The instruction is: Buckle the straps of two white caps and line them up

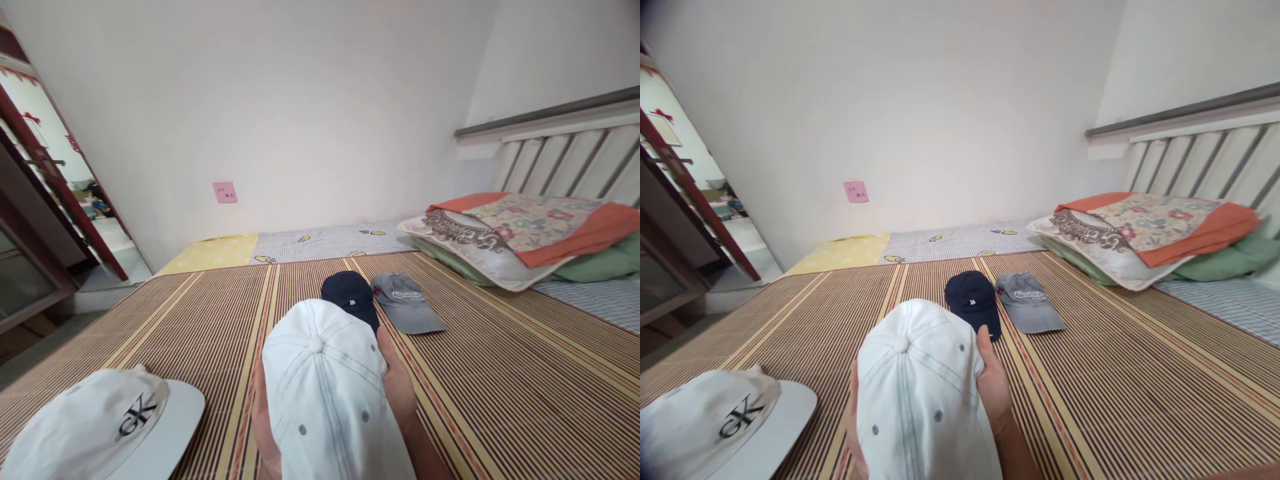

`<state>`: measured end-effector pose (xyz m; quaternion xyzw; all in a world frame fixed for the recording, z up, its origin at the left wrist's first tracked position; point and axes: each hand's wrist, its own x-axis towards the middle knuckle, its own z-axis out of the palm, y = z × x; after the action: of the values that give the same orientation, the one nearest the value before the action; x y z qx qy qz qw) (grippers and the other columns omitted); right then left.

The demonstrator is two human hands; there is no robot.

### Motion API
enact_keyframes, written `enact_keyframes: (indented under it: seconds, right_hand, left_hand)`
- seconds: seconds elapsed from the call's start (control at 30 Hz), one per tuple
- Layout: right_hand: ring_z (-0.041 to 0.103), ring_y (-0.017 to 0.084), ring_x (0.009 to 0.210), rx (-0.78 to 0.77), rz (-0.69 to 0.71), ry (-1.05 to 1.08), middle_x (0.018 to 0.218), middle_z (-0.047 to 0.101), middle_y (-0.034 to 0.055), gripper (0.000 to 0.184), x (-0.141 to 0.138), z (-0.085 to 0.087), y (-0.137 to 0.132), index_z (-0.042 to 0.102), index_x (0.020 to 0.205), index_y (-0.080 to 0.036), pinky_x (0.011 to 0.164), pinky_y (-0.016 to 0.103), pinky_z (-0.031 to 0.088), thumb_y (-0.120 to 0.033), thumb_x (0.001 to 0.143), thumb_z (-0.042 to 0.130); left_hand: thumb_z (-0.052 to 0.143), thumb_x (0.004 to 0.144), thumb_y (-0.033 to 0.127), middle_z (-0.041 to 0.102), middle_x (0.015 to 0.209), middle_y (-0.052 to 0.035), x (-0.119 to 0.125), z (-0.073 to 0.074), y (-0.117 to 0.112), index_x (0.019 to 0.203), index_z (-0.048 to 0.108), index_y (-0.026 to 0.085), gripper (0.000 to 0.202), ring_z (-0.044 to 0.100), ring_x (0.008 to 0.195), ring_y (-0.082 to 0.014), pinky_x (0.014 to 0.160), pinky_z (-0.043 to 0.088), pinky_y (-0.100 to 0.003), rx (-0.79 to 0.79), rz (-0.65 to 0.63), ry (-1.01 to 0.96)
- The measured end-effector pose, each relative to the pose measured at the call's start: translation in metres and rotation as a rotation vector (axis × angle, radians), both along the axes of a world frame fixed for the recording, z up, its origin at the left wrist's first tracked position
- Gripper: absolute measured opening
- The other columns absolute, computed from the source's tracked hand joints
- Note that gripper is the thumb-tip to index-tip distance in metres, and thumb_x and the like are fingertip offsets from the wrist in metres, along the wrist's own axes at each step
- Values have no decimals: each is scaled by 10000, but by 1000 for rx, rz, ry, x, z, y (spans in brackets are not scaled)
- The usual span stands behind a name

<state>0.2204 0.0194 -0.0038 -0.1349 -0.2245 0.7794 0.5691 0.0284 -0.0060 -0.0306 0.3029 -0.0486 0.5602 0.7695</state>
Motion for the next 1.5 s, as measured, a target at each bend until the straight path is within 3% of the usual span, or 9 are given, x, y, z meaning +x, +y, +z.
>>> enact_keyframes:
  seconds: [0.13, 0.23, 0.57, 0.83, 1.03, 1.17, 1.27, 1.37, 1.5]
  right_hand:
    - [543, 306, 1429, 29, -61, -12, 1310, 759, 71, 615, 3, -1, 6, 668, 1403, -237, 1223, 491, 394, -610, 913, 677]
    - [511, 280, 1457, 48, -61, 2, 1353, 735, 46, 577, 6, -5, 9, 667, 1400, -272, 1229, 461, 377, -570, 907, 691]
    - [501, 327, 1465, -16, -7, 9, 1372, 723, 99, 715, -2, 1, 7, 672, 1389, -245, 1231, 558, 364, -748, 883, 613]
    - [502, 335, 1463, 18, 35, -3, 1365, 728, 111, 709, -1, -3, 12, 696, 1351, -229, 1232, 565, 342, -757, 892, 584]
    - [511, 332, 1456, 15, 97, -8, 1340, 741, 124, 748, 0, -2, 11, 735, 1288, -224, 1220, 559, 349, -820, 886, 527]
    - [540, 331, 1432, 3, 202, -65, 1256, 780, 134, 644, 3, -7, 13, 780, 1174, -176, 1230, 533, 344, -724, 849, 687]
    - [570, 314, 1407, -29, 114, -69, 1229, 792, 120, 537, 0, -8, 16, 795, 1136, -165, 1243, 490, 343, -609, 834, 777]
    - [569, 296, 1409, -82, -20, -27, 1286, 770, 107, 534, -6, -5, 18, 785, 1182, -175, 1240, 473, 360, -615, 887, 717]
    - [563, 296, 1416, -121, -103, -24, 1292, 765, 120, 587, -7, -6, 22, 767, 1223, -164, 1225, 492, 381, -652, 918, 653]
  left_hand:
    - [79, 1020, 712, 459, 1631, 49, 8, 18, -5, 1469, 569, 390, 739, 198, 1597, -244, 1310, 109, -412, 120, -38, -34]
    - [46, 1012, 716, 442, 1640, 43, 4, 27, -9, 1458, 586, 392, 772, 188, 1599, -253, 1310, 78, -436, 108, -71, 2]
    - [34, 1021, 701, 449, 1630, 45, -7, 37, 1, 1467, 587, 368, 785, 106, 1604, -204, 1291, -29, -400, 46, -190, 32]
    - [-28, 996, 709, 438, 1640, -45, -4, 34, 5, 1497, 571, 279, 891, 141, 1607, -235, 1292, -30, -437, 99, -226, 35]
    - [60, 1075, 579, 508, 1597, 6, -19, 17, 9, 1527, 528, 303, 707, 227, 1589, -184, 1299, 8, -369, 66, -125, 10]
    - [71, 1095, 508, 561, 1565, -35, -27, 11, 11, 1568, 456, 291, 648, 357, 1547, -227, 1305, 104, -412, 97, -86, 68]
    - [50, 1068, 592, 542, 1582, -77, -18, 20, 8, 1577, 446, 230, 740, 375, 1537, -270, 1298, 155, -436, 71, -76, 81]
    - [48, 1006, 717, 526, 1588, -134, -3, 30, 3, 1557, 487, 153, 902, 324, 1556, -309, 1295, 165, -440, 55, -192, 107]
    - [44, 980, 754, 536, 1585, -98, 3, 22, 2, 1525, 549, 213, 919, 258, 1579, -296, 1304, 122, -445, 64, -216, 60]
